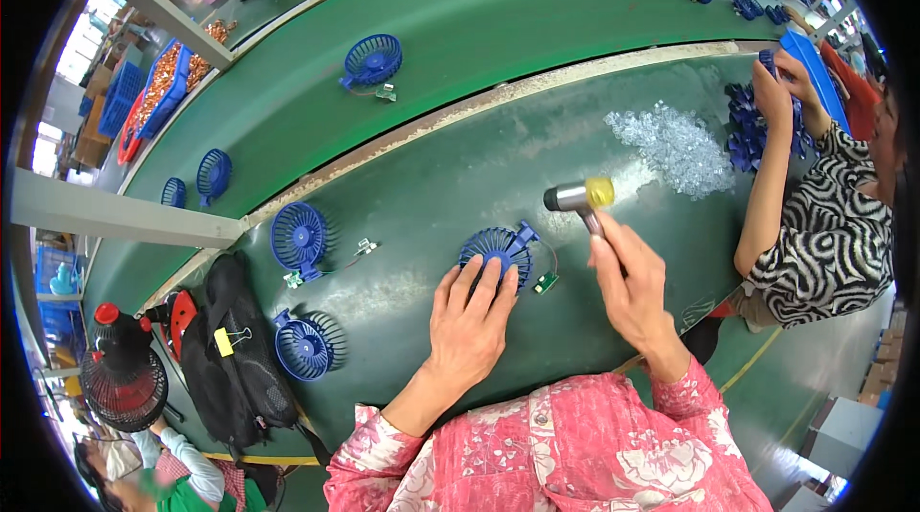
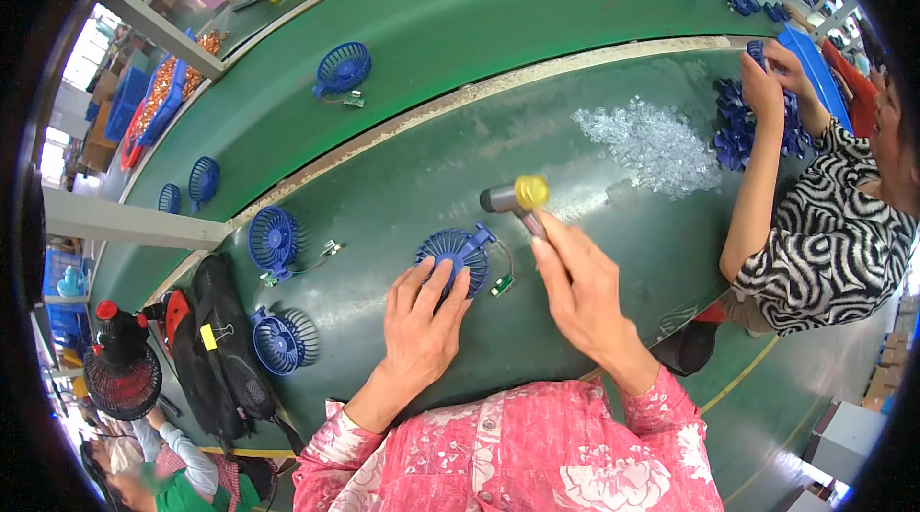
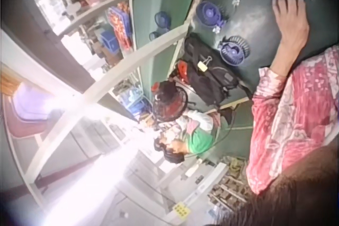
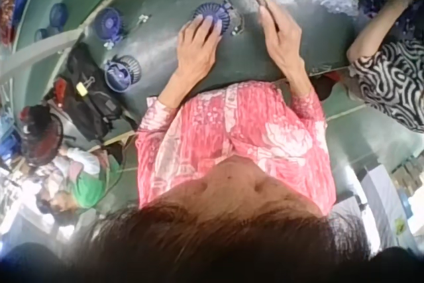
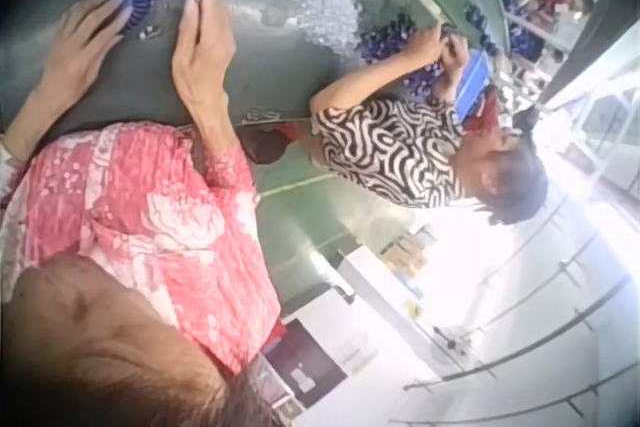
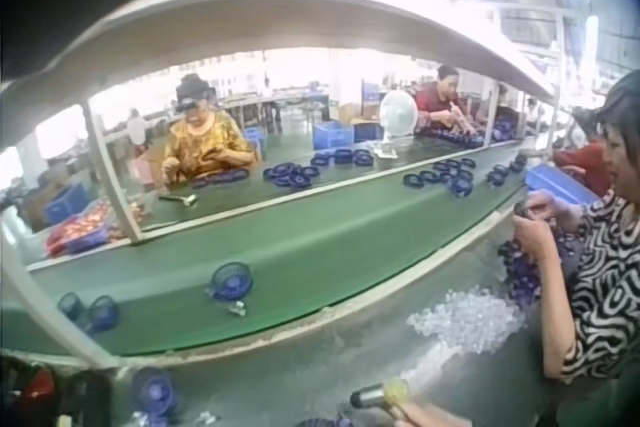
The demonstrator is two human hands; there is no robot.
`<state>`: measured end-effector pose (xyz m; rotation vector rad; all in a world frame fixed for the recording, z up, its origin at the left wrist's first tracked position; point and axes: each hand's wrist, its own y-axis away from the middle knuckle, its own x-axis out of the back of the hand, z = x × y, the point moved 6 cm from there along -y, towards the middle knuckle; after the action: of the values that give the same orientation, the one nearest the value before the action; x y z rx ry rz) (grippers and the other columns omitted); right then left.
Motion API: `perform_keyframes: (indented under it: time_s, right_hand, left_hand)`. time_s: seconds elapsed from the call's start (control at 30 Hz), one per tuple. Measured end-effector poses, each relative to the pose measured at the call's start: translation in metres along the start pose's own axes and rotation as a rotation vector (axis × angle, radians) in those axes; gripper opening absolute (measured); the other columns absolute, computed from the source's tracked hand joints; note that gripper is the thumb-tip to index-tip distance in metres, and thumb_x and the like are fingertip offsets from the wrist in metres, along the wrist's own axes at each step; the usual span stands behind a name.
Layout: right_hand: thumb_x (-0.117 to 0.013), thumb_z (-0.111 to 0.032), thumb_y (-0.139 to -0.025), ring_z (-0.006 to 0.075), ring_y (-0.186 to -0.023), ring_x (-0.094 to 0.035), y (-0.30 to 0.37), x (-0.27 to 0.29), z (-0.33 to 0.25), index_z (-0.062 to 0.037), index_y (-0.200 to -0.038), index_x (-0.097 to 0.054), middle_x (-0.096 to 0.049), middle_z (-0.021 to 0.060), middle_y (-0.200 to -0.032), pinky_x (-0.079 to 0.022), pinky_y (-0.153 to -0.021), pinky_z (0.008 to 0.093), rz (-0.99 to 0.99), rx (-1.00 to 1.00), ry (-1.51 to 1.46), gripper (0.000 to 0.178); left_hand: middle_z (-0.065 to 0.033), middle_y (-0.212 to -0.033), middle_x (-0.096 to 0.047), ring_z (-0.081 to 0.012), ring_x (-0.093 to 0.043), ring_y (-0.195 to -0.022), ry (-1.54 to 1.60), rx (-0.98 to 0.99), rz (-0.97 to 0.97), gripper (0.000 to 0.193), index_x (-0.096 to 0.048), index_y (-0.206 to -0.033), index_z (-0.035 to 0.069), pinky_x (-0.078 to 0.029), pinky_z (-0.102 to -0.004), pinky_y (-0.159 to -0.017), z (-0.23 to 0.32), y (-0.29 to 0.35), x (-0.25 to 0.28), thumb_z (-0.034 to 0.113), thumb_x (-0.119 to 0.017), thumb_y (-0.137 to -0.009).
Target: The person assembles portable fan parts by fitting casing components together by hand, securing them with a small mallet, and placing the assembled units onto the conveyor belt.
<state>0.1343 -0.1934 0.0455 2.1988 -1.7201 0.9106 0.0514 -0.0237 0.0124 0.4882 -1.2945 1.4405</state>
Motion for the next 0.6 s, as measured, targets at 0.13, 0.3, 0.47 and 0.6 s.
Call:
perform_keyframes:
  time_s: [0.13, 0.3, 0.47, 0.6]
  right_hand:
    - [-0.056, -0.009, -0.095, 0.0361, -0.066, -0.06, 0.011, -0.024, 0.016, 0.0008, -0.116, -0.06, -0.062, 0.0202, -0.081, -0.049, -0.062, 0.043, -0.167, 0.089, 0.222, 0.023]
    - [-0.056, -0.021, -0.099, 0.0093, -0.059, -0.053, -0.013, 0.013, 0.06, 0.0031, -0.104, -0.064, -0.062, 0.0041, -0.067, -0.043, -0.055, 0.0289, -0.008, -0.339, -0.017, 0.026]
    - [-0.066, -0.023, -0.09, 0.0298, -0.07, -0.067, -0.043, 0.042, 0.102, 0.0055, -0.103, -0.063, -0.068, 0.0192, -0.077, -0.05, -0.067, 0.039, 0.21, -0.346, 0.18, 0.031]
    - [-0.062, -0.017, -0.09, 0.0391, -0.075, -0.067, -0.064, 0.043, 0.109, 0.0054, -0.104, -0.061, -0.067, 0.0228, -0.077, -0.05, -0.069, 0.0453, 0.217, -0.348, 0.222, 0.026]
  left_hand:
    - [-0.0126, -0.124, -0.057, -0.0336, -0.053, -0.116, 0.015, -0.012, 0.001, 0.044, -0.065, -0.12, 0.006, -0.046, -0.048, -0.093, 0.002, -0.003, 0.0, 0.009, -0.074, -0.077]
    - [-0.0124, -0.122, -0.059, -0.0322, -0.055, -0.115, 0.0, 0.012, -0.014, 0.038, -0.064, -0.12, 0.005, -0.045, -0.0474, -0.095, -0.001, 0.005, 0.005, 0.012, -0.069, -0.083]
    - [-0.0127, -0.124, -0.058, -0.0328, -0.054, -0.116, 0.015, 0.017, -0.035, 0.039, -0.064, -0.12, 0.005, -0.044, -0.048, -0.097, 0.0, 0.005, 0.006, 0.011, -0.069, -0.082]
    - [-0.0127, -0.124, -0.058, -0.0328, -0.054, -0.116, 0.015, 0.017, -0.055, 0.038, -0.064, -0.12, 0.005, -0.043, -0.0484, -0.096, -0.001, 0.004, 0.007, 0.011, -0.069, -0.082]
